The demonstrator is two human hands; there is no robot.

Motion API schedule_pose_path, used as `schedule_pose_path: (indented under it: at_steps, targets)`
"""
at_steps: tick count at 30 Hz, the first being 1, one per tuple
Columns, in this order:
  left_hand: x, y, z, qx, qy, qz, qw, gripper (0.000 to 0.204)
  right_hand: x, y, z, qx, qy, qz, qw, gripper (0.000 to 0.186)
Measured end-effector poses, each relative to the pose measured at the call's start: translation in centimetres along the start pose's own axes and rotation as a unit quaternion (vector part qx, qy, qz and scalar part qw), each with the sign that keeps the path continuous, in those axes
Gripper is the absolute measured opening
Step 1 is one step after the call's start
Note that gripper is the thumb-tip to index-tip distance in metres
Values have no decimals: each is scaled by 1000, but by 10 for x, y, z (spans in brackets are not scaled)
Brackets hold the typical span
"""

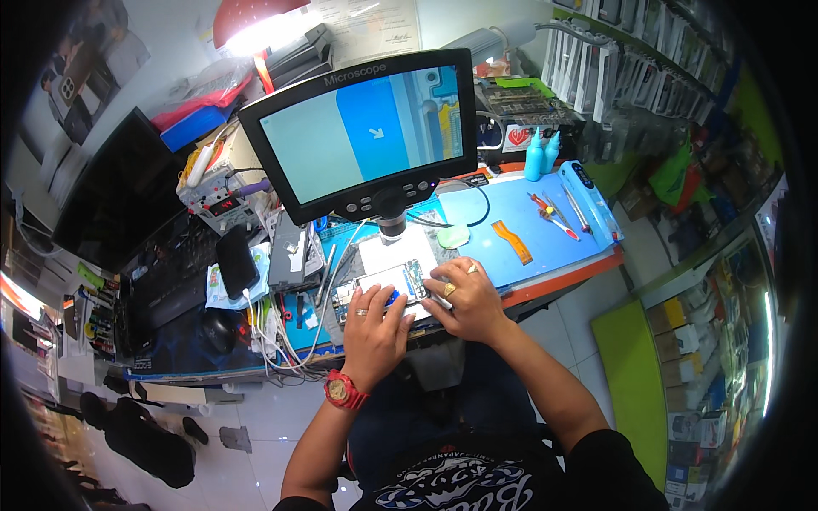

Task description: The person adjusts a microscope screen, handles a phone motherboard, and uses a blue tool to apply a substance to the motherboard while looking at the microscope display.

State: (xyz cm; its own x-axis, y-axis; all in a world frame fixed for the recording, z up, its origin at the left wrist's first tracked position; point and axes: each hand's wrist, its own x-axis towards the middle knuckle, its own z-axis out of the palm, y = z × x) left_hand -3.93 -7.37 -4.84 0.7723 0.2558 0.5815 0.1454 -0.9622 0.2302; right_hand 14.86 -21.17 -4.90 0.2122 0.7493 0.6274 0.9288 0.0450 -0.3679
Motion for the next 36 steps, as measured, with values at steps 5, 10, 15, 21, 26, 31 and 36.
schedule_pose_path:
  at_steps: [5, 10, 15, 21, 26, 31, 36]
  targets:
    - [-4, -7, 6, -7, 22, -12, 1000, 30, 0, 1, -1, -20, -13, -15, 1000, 28]
    - [-8, -7, 6, -9, 28, -22, 999, 33, 0, -1, 0, -31, -11, -9, 999, 28]
    - [-9, -8, 8, -21, 25, -27, 999, 34, 0, -2, 0, -32, -6, -12, 999, 28]
    - [-10, -9, 9, -16, 24, -31, 999, 34, 1, -2, 1, -32, -3, -16, 999, 28]
    - [-10, -8, 10, -16, 23, -34, 999, 35, 1, -1, 0, -33, -5, -16, 999, 27]
    - [-11, -8, 10, -12, 22, -35, 999, 36, 1, -1, 1, -31, -6, -13, 999, 28]
    - [-10, -8, 9, 4, 20, -32, 999, 36, 1, -1, 1, -35, -7, -13, 999, 29]
